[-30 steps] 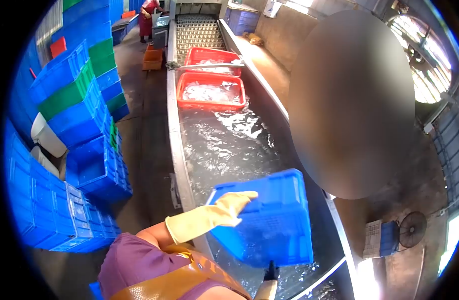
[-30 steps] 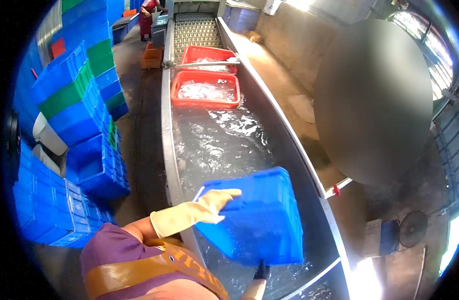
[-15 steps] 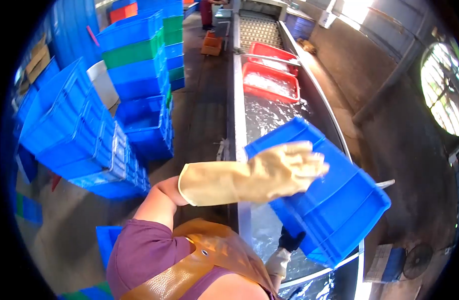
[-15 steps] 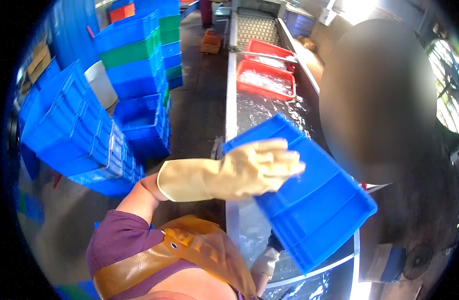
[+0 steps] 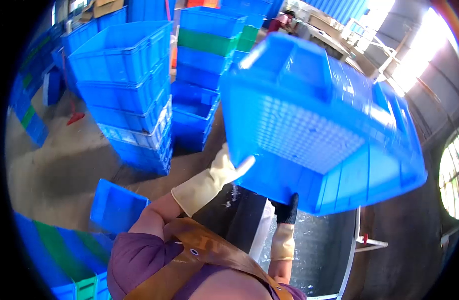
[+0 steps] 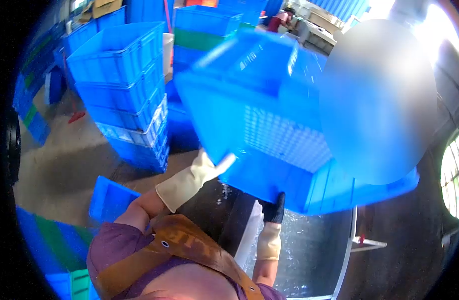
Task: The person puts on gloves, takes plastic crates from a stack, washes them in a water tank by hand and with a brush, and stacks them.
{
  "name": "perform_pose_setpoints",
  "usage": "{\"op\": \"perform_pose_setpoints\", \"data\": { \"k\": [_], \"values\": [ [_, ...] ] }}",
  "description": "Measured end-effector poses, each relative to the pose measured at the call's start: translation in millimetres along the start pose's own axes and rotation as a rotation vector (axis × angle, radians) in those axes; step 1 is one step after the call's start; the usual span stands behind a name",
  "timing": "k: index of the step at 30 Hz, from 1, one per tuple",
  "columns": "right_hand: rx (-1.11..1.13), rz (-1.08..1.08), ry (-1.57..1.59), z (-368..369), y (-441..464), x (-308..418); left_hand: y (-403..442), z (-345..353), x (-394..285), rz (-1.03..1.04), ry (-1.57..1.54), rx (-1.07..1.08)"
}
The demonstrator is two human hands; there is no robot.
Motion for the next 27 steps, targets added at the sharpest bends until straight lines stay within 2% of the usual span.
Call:
{"op": "perform_pose_setpoints", "data": {
  "k": [2,3,4,5,6,7,9,11,12,13,15,16,17,18,19,21,23,25,27],
  "values": [
    [0.114,0.021,-0.019,59,23,-15,-5,-46,23,-0.138,-0.201,-0.259],
    [0.136,0.057,-0.02,96,29,-19,3,-88,-8,-0.187,-0.324,-0.32],
    [0.174,0.091,0.053,139,28,-19,9,-126,-30,-0.121,-0.223,-0.406],
    [0.205,0.12,0.129,170,32,-24,16,-151,-30,-0.12,-0.289,-0.479],
    [0.355,0.002,-0.135,188,44,-26,23,-177,-30,-0.113,-0.353,-0.552],
    [0.484,0.004,-0.121,210,54,-35,31,-193,-16,-0.167,-0.59,-0.616],
    [0.745,0.016,-0.083,250,71,-52,47,-243,-21,-0.159,-0.618,-0.664],
    [0.85,0.048,-0.214,293,30,-48,65,-291,-47,-0.177,-0.635,-0.667],
    [0.743,0.1,-0.235,289,31,-61,70,-318,-61,-0.14,-0.433,-0.675],
    [0.755,0.101,-0.229,283,31,-68,72,-347,-74,-0.169,-0.119,-0.682],
    [0.707,0.27,-0.358,247,41,-102,78,-406,-92,-0.313,0.621,-0.694],
    [0.681,0.316,-0.466,228,47,-117,96,-453,-55,-0.351,0.523,-0.678],
    [0.635,0.271,-0.655,203,59,-123,116,-485,-29,-0.402,0.3,-0.676],
    [0.607,0.137,-0.823,178,74,-126,135,-517,-2,-0.456,0.082,-0.689],
    [0.567,-0.001,-0.99,154,87,-124,143,-528,-1,-0.453,0.087,-0.692],
    [0.332,-0.053,-1.12,107,105,-113,152,-550,35,-0.794,0.069,-0.622],
    [0.133,-0.171,-1.502,92,103,-85,185,-599,68,-0.711,0.192,-0.591],
    [-0.257,-0.177,-1.898,69,86,-60,180,-601,61,-0.697,0.393,-0.684],
    [-0.579,0.051,-2.192,12,79,-56,177,-598,64,-0.657,0.491,-0.733]
  ]
}}
Point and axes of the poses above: each hand's wrist, its own y-axis towards the middle knuckle, its own z-axis out of the palm, x = y × z, the point moved 8 cm from there along y, towards the middle knuckle, and after that the axes turned 8 degrees about y, right-handed, at the moved point
